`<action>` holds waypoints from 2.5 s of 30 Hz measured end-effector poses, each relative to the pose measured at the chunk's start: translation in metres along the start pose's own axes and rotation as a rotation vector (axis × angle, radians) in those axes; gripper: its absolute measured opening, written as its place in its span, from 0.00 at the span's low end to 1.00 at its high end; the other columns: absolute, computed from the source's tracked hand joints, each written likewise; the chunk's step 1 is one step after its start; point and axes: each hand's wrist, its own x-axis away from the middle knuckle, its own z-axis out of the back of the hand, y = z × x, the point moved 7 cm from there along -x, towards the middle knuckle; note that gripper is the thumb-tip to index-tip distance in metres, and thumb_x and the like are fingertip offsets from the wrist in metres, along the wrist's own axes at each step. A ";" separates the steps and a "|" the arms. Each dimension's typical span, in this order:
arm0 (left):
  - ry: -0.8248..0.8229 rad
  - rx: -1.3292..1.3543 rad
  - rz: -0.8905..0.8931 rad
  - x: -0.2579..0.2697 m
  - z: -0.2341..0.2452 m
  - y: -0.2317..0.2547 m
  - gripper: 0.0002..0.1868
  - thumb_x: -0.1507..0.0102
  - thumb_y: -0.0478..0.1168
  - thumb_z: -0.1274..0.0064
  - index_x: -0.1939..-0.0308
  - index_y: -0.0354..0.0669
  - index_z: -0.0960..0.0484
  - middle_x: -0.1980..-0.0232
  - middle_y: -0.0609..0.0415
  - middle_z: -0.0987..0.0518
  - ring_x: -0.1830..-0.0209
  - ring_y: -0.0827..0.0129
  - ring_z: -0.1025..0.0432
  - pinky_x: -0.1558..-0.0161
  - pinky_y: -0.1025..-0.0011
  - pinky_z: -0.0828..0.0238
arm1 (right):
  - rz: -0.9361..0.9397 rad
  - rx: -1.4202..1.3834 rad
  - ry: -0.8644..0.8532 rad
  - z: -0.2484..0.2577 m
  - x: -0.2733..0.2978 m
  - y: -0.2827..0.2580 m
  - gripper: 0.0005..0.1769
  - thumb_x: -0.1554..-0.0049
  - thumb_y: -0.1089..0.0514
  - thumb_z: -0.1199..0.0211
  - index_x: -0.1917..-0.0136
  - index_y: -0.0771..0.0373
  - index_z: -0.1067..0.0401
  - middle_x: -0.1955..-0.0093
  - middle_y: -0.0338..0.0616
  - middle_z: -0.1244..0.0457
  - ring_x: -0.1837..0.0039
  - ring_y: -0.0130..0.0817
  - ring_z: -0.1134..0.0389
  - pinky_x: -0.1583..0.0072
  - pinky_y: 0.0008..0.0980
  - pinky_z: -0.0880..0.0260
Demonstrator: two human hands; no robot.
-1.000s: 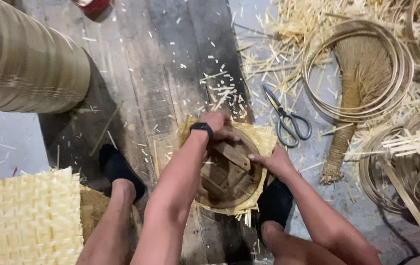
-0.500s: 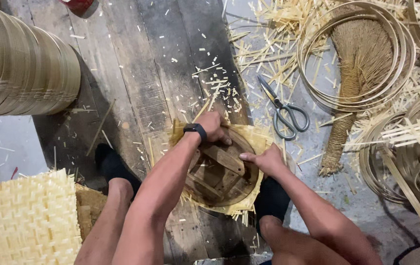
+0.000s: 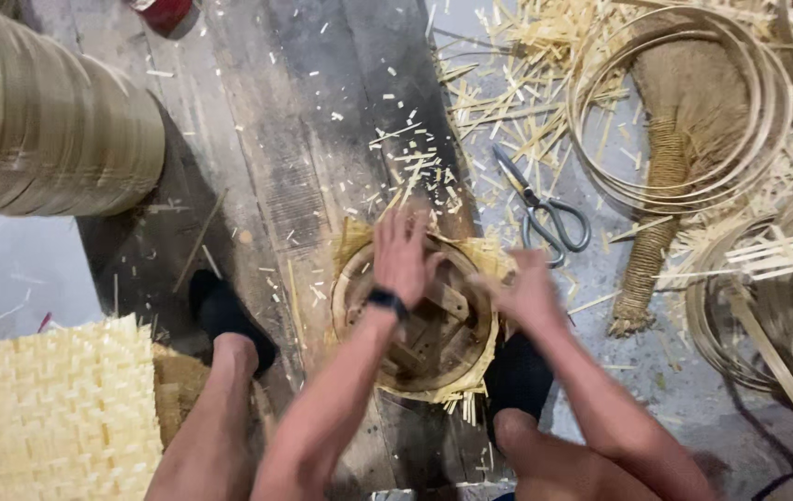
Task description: The person places a woven bamboo mat on a wooden stump and positions a circular bamboo frame on top. They flip the assembly and use shears to trim the excess mat material around the circular frame. The finished circular woven piece is then stacked with others.
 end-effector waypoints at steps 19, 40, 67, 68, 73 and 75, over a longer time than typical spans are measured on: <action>-0.076 0.075 0.428 0.073 -0.010 0.026 0.68 0.51 0.66 0.37 0.19 0.38 0.56 0.18 0.31 0.69 0.17 0.36 0.69 0.23 0.40 0.75 | 0.137 0.550 0.039 0.031 -0.157 0.137 0.43 0.58 0.46 0.21 0.37 0.72 0.31 0.50 0.64 0.30 0.46 0.57 0.27 0.42 0.48 0.27; 0.037 0.240 0.430 0.076 -0.023 0.017 0.59 0.51 0.61 0.37 0.19 0.65 0.49 0.16 0.39 0.72 0.21 0.29 0.55 0.25 0.42 0.58 | 0.179 0.399 -0.120 0.035 -0.087 0.147 0.31 0.64 0.50 0.26 0.48 0.65 0.24 0.56 0.58 0.28 0.51 0.51 0.25 0.46 0.46 0.27; -0.082 0.257 0.095 0.083 -0.018 0.014 0.63 0.54 0.54 0.32 0.18 0.61 0.49 0.15 0.36 0.68 0.23 0.23 0.55 0.26 0.37 0.57 | 0.482 0.799 0.123 0.020 -0.054 0.042 0.25 0.41 0.38 0.43 0.49 0.61 0.25 0.52 0.53 0.33 0.53 0.47 0.30 0.47 0.49 0.28; -0.068 0.248 0.055 0.084 -0.014 0.015 0.63 0.54 0.53 0.31 0.18 0.61 0.48 0.15 0.36 0.67 0.23 0.23 0.55 0.26 0.37 0.56 | 0.515 0.800 0.148 0.021 -0.053 0.041 0.28 0.44 0.36 0.41 0.49 0.64 0.25 0.54 0.55 0.33 0.55 0.48 0.31 0.50 0.49 0.28; -0.084 0.240 -0.032 0.082 -0.005 0.016 0.62 0.57 0.51 0.29 0.21 0.59 0.45 0.17 0.37 0.66 0.22 0.24 0.56 0.25 0.37 0.58 | 0.632 0.872 0.200 0.000 -0.062 -0.001 0.33 0.50 0.34 0.37 0.54 0.69 0.27 0.61 0.56 0.34 0.57 0.49 0.31 0.51 0.46 0.27; -0.118 0.221 -0.087 0.082 -0.002 0.011 0.62 0.57 0.50 0.28 0.22 0.61 0.44 0.17 0.38 0.66 0.21 0.26 0.56 0.24 0.38 0.58 | 0.360 0.875 -0.037 0.007 -0.066 0.020 0.29 0.46 0.38 0.44 0.47 0.65 0.27 0.53 0.54 0.33 0.53 0.47 0.28 0.48 0.45 0.24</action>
